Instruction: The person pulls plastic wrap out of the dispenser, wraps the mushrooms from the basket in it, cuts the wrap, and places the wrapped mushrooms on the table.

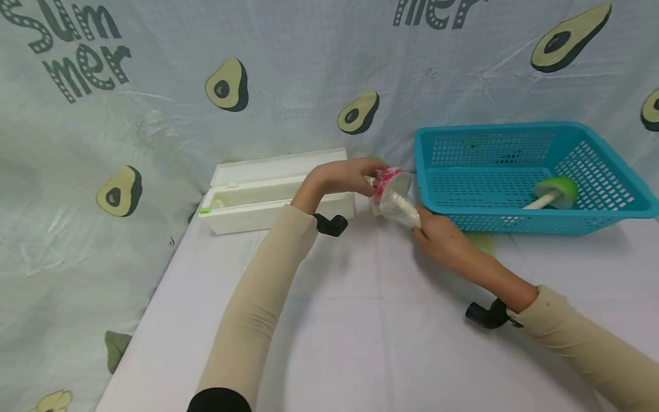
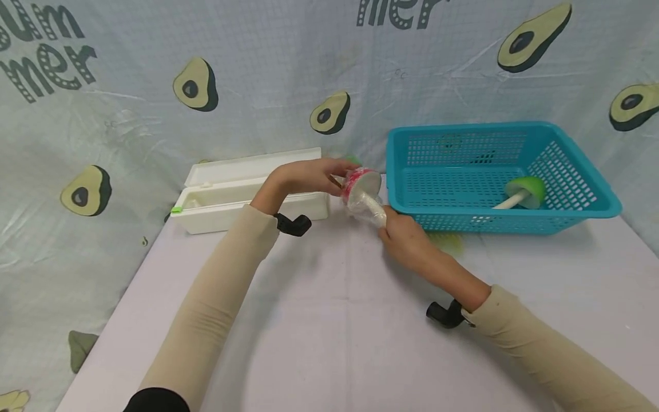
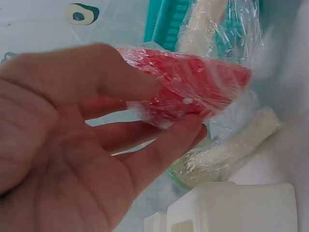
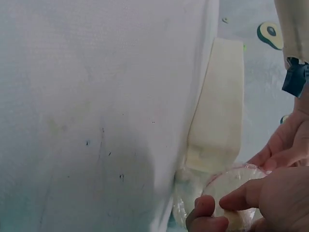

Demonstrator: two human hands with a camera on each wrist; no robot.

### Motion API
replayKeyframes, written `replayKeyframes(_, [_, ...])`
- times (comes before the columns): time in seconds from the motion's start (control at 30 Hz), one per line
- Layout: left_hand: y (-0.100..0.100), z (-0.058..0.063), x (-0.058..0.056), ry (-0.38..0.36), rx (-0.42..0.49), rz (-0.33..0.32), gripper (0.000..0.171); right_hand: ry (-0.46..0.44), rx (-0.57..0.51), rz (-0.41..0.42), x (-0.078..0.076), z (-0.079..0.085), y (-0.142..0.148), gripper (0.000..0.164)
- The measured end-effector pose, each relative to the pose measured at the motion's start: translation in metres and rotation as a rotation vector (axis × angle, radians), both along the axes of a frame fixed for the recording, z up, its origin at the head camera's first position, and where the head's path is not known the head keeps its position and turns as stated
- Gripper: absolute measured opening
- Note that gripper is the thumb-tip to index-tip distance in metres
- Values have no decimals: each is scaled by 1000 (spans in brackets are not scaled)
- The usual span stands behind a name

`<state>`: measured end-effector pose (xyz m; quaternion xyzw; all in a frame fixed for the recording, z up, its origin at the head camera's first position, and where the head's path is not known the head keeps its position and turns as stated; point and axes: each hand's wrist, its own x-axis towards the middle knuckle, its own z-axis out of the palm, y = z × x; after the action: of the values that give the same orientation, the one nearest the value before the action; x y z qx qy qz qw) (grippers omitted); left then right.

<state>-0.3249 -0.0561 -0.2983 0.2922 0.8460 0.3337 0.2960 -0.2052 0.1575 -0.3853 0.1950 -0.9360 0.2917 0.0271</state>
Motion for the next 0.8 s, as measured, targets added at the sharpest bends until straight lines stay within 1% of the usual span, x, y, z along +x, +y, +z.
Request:
replayKeyframes(0.03, [-1,0,1,19,-4,-10,65,-22,2,-8,0,1,0,37])
replayKeyframes(0.1, [-2,-2,2,29,12,-16,62,-51,23,-21,-1,3,-2,33])
replayKeyframes(0.23, [-5,-7,5,73,25,-22,51,-74,75,-49,-1,6,-4,25])
replayKeyframes(0.3, [-7,-11,7,103,28,-37,51,-82,78,-63,0,6,-4,25])
replayKeyframes(0.33, [-9,-12,7,116,29,-43,54,-88,73,-69,0,6,-3,25])
replayKeyframes(0.37, [-10,-14,8,112,39,-50,59,-101,62,-74,0,6,-3,25])
replayKeyframes(0.47, [-14,-18,12,113,54,-62,78,-151,26,-76,2,8,0,26])
replayKeyframes(0.53, [-14,-21,14,135,60,-64,86,-184,9,-71,3,8,1,27])
replayKeyframes(0.57, [-14,-22,16,157,62,-65,86,-204,-2,-69,3,8,2,27])
replayKeyframes(0.63, [-12,-25,18,242,50,-67,81,-229,-21,-68,3,9,2,28])
replayKeyframes(0.73, [-11,-27,23,365,33,-58,72,-233,-39,-66,3,10,4,29])
replayKeyframes(0.8, [-11,-28,26,418,20,-54,70,-226,-40,-57,3,11,4,30])
